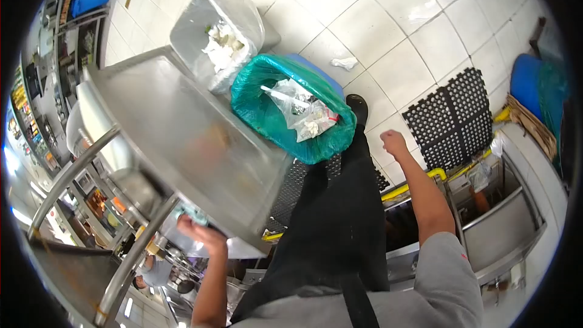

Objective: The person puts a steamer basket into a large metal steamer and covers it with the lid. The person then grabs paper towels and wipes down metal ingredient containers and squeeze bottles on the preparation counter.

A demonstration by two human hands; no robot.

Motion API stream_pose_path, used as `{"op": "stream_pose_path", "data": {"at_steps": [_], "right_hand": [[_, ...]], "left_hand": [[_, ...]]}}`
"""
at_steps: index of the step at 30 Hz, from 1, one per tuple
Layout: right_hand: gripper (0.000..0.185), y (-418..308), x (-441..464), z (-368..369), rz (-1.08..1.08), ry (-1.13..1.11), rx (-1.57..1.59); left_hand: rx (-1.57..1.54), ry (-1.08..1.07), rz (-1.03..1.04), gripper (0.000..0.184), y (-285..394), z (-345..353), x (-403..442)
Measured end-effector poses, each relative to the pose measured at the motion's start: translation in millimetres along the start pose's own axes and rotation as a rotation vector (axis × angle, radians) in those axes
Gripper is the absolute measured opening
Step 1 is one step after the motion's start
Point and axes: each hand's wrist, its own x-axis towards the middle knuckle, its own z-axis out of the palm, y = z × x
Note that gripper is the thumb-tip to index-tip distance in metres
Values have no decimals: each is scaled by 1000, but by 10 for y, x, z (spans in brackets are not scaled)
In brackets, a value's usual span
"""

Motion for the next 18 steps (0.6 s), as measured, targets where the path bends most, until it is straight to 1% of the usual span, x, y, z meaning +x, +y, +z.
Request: {"op": "stream_pose_path", "data": {"at_steps": [1, 2, 3, 4, 5, 6, 7, 8, 10, 11, 13, 15, 16, 18], "right_hand": [[33, -252, 223, -37, -117, 55, -187], [35, -401, 467, -1, -231, 102, -375], [33, -471, 802, 107, -118, 149, -334], [32, -298, 1249, 236, -481, 138, -813], [32, -511, 1487, 279, -475, 80, -913], [29, -887, 1621, 272, -366, 28, -801], [30, -987, 1940, 380, -438, 2, -896], [31, -1045, 2218, 509, -512, -28, -989], [32, -1169, 2578, 802, -493, 181, -633], [34, -1294, 2759, 827, -489, 109, -730], [38, -1582, 3068, 914, -485, -34, -914], [40, -1477, 3459, 1084, -343, 16, -782], [42, -1632, 3424, 1043, -304, -75, -815], [42, -1543, 3475, 1127, -283, -48, -818]], "left_hand": [[-24, 11, -41, 29, 4, -12, -6], [54, -49, -59, 35, 97, -82, 29], [133, -110, -81, 41, 159, -144, 35], [-33, -56, -248, 47, 29, -186, -18], [-17, -45, -303, 51, 41, -226, -22], [-2, -34, -357, 55, 54, -266, -26], [188, -71, -295, 57, 141, -273, -7], [397, -143, -148, 62, -127, -503, -165], [585, -318, 224, 71, -146, -614, -174], [585, -326, 220, 70, -81, -644, -189], [490, -302, 23, 67, 118, -569, -192], [414, -268, -101, 65, 291, -382, -155], [379, -258, -129, 64, 342, -284, -116], [329, -239, -165, 62, 404, -162, -46]]}}
